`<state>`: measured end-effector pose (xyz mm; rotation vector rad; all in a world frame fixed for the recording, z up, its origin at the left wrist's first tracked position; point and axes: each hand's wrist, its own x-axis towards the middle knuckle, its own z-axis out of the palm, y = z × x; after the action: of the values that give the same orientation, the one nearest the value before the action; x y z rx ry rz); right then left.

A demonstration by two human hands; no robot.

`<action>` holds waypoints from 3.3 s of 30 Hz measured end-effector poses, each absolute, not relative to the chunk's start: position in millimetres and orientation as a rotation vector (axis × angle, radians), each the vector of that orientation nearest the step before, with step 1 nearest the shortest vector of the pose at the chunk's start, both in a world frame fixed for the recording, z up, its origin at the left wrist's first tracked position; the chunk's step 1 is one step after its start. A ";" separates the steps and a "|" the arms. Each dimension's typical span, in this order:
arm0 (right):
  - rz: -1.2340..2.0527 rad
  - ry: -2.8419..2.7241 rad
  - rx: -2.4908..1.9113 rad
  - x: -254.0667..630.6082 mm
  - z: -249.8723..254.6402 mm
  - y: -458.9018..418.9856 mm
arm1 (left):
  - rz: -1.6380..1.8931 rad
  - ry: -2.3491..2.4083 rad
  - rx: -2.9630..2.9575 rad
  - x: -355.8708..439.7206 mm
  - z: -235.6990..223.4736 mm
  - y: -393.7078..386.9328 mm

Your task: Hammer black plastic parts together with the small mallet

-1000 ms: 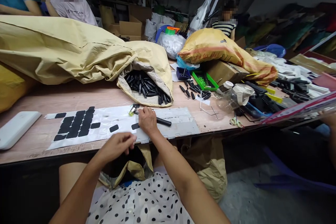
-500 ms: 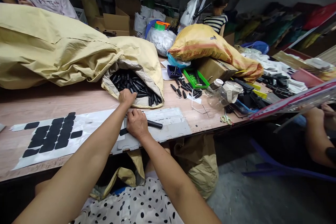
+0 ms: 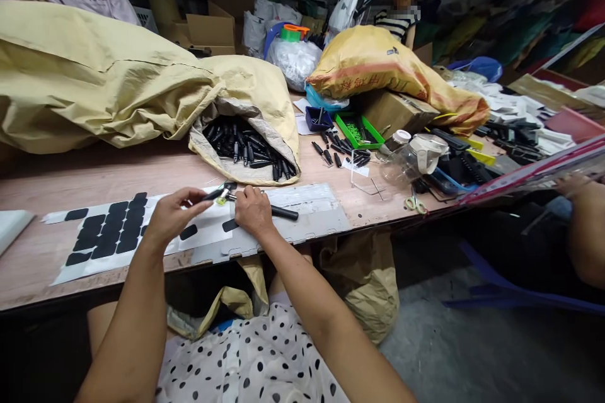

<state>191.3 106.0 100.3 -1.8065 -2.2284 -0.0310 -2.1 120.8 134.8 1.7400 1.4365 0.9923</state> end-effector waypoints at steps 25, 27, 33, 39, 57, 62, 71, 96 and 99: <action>0.156 -2.119 -1.400 193.1 120.7 65.9 | 0.833 1.452 2.014 -20.6 79.6 107.8; 0.132 -2.114 -1.367 192.8 119.2 65.7 | 0.853 1.431 2.030 -21.2 78.1 108.3; 0.047 -2.164 -1.318 189.8 113.9 63.8 | 0.884 1.413 2.081 -21.9 74.6 108.5; 0.077 -2.281 -1.422 186.8 108.8 65.3 | 0.889 1.437 2.120 -20.2 71.1 109.0; 0.017 -2.123 -1.604 210.5 110.3 88.0 | 0.859 1.479 2.076 -18.1 73.3 108.5; 0.007 -2.203 -1.731 217.0 106.5 107.6 | 0.858 1.487 2.083 -16.8 77.4 104.1; -0.020 -2.235 -1.758 214.9 97.0 108.8 | 0.822 1.486 2.196 -18.1 81.7 105.8; -0.010 -2.221 -1.826 208.2 105.9 107.3 | 0.051 1.645 1.203 38.5 3.6 -28.3; -0.018 -2.218 -1.829 208.0 106.1 107.1 | 0.011 1.709 1.319 33.1 9.6 -27.8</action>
<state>208.0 107.1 106.1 -1.8287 -2.2180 -0.0182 33.1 -27.8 9.6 1.3185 1.7085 0.0107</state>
